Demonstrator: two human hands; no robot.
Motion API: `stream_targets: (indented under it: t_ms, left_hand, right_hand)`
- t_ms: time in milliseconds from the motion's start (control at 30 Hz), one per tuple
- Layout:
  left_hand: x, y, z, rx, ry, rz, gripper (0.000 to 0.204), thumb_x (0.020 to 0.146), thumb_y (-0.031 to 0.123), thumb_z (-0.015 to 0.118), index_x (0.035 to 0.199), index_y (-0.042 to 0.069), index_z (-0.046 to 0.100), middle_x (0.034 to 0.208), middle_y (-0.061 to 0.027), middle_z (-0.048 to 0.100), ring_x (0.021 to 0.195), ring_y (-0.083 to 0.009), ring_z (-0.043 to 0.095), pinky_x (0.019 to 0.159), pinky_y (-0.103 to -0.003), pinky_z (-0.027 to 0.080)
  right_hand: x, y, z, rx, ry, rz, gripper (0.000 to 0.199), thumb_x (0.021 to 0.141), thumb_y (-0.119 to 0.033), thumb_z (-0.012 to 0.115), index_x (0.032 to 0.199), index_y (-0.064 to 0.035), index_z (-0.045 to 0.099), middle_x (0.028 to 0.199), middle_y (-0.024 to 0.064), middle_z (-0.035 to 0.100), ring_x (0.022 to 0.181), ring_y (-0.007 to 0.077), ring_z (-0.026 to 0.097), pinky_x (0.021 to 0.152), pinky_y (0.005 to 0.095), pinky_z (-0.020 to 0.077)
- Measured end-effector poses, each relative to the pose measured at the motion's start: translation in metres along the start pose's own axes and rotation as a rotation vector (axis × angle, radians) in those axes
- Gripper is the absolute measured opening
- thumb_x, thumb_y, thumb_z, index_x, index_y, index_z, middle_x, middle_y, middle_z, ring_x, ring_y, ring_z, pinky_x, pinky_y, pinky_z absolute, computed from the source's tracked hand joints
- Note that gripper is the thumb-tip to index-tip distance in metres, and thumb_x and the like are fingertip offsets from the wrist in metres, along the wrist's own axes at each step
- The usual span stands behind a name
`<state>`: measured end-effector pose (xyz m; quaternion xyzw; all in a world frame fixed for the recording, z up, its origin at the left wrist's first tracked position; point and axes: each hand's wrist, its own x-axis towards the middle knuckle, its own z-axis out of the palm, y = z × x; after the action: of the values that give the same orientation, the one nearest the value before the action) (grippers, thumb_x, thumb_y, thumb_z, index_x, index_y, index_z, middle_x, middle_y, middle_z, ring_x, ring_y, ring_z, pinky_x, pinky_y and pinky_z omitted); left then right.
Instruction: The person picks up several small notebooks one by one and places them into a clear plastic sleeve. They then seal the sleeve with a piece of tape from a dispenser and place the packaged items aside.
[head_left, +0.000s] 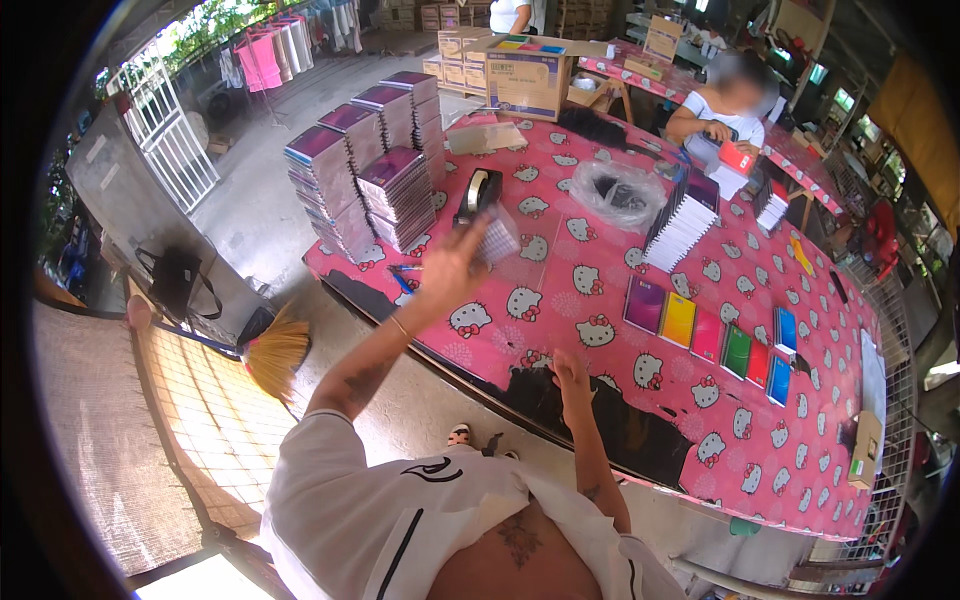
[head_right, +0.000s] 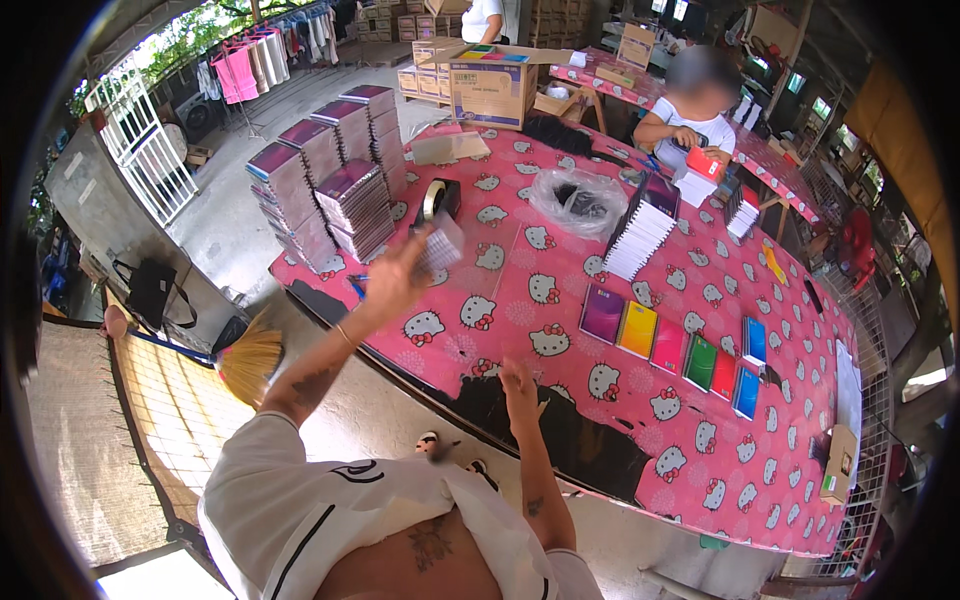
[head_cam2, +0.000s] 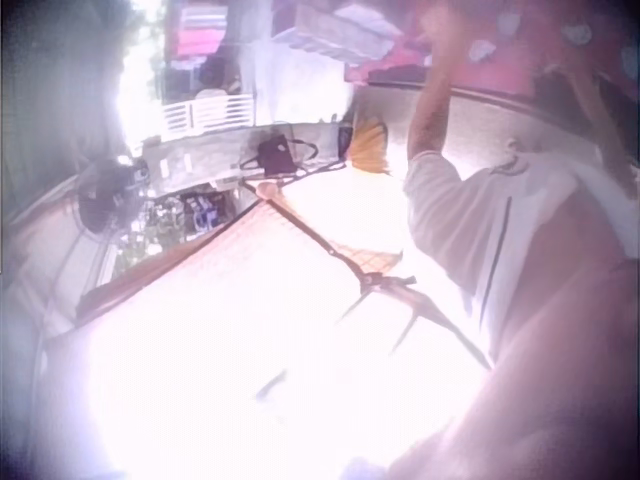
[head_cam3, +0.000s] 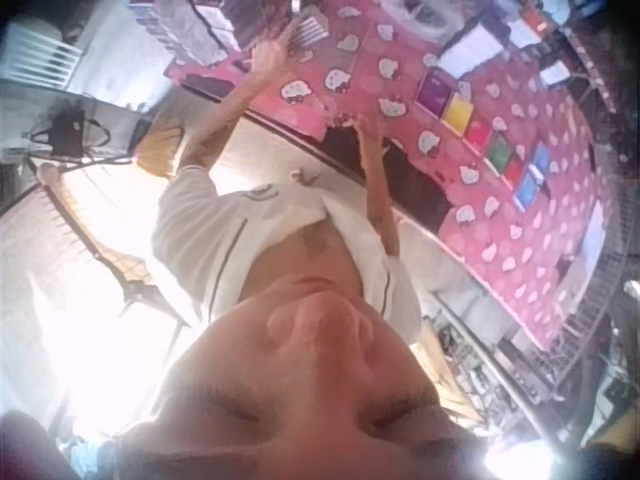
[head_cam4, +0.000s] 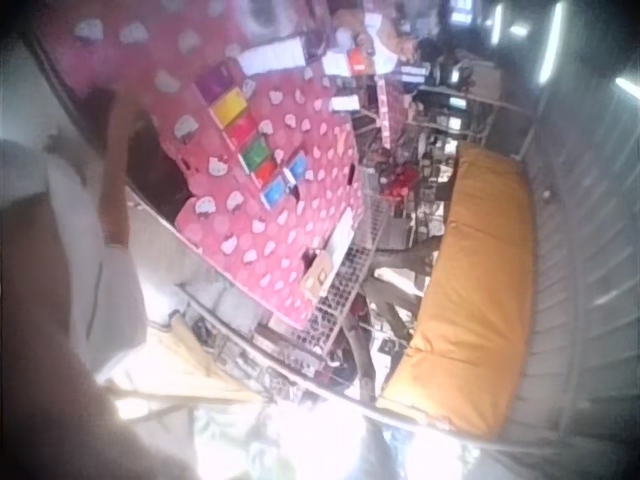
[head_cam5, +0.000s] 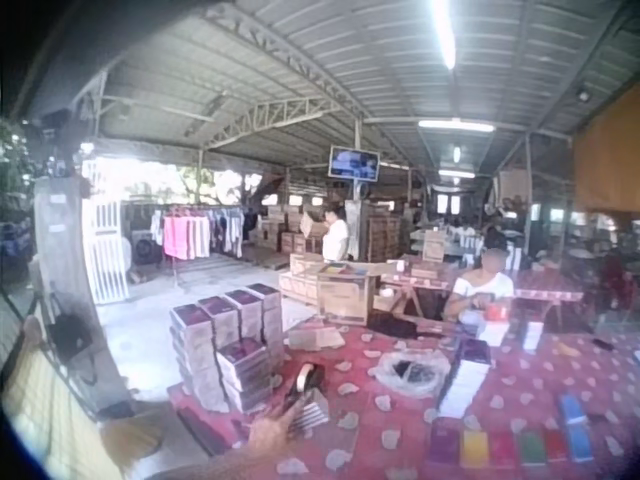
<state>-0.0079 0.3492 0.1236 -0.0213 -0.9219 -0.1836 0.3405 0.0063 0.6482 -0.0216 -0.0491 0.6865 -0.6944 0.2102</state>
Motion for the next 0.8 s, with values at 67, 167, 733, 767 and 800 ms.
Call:
stream_targets:
  t_ms: [67,167,733,767,800]
  left_hand:
    - [0.041,-0.022,-0.024,0.399,0.115,-0.014,0.083,0.073,0.016,0.073,0.149,0.024,0.041,0.131,-0.0237,0.055,0.116,-0.0390,0.056,0.093,-0.049,0.049]
    - [0.087,-0.090,-0.039,0.785,0.238,-0.108,0.077,0.079,0.015,0.066,0.151,0.027,0.040,0.142,-0.0260,0.048,0.128,-0.0406,0.047,0.105,-0.054,0.038]
    - [-0.095,-0.141,0.091,0.517,0.101,-0.422,0.049,0.087,0.024,0.065,0.134,0.010,0.056,0.137,-0.0263,0.048,0.120,-0.0457,0.049,0.101,-0.055,0.041]
    - [-0.086,-0.144,0.093,0.480,0.112,-0.361,0.047,0.088,0.024,0.065,0.132,0.009,0.057,0.134,-0.0268,0.050,0.119,-0.0458,0.050,0.100,-0.055,0.042]
    - [-0.079,-0.144,0.097,0.451,0.118,-0.309,0.044,0.089,0.023,0.064,0.130,0.008,0.057,0.132,-0.0273,0.052,0.118,-0.0458,0.051,0.098,-0.055,0.043]
  right_hand:
    - [-0.009,0.012,-0.007,-0.053,0.017,0.006,0.047,0.100,-0.037,0.057,0.135,-0.0063,0.055,0.132,0.0092,0.059,0.119,0.0216,0.058,0.099,0.0382,0.0443]
    - [-0.015,0.022,-0.002,-0.016,0.013,-0.027,0.039,0.099,-0.029,0.060,0.129,-0.0039,0.059,0.121,0.0078,0.063,0.111,0.0183,0.060,0.096,0.0342,0.0458]
    - [-0.035,0.047,-0.016,0.035,0.188,-0.134,0.026,0.099,-0.014,0.060,0.121,0.0014,0.062,0.107,0.0073,0.067,0.101,0.0130,0.063,0.087,0.0253,0.0487]
    - [-0.034,0.050,-0.029,-0.001,0.227,-0.132,0.026,0.099,-0.014,0.060,0.121,0.0014,0.062,0.105,0.0067,0.068,0.099,0.0124,0.063,0.086,0.0248,0.0485]
    - [-0.037,0.052,-0.040,-0.037,0.255,-0.121,0.026,0.099,-0.014,0.060,0.120,0.0014,0.062,0.103,0.0061,0.068,0.098,0.0118,0.063,0.084,0.0243,0.0484]
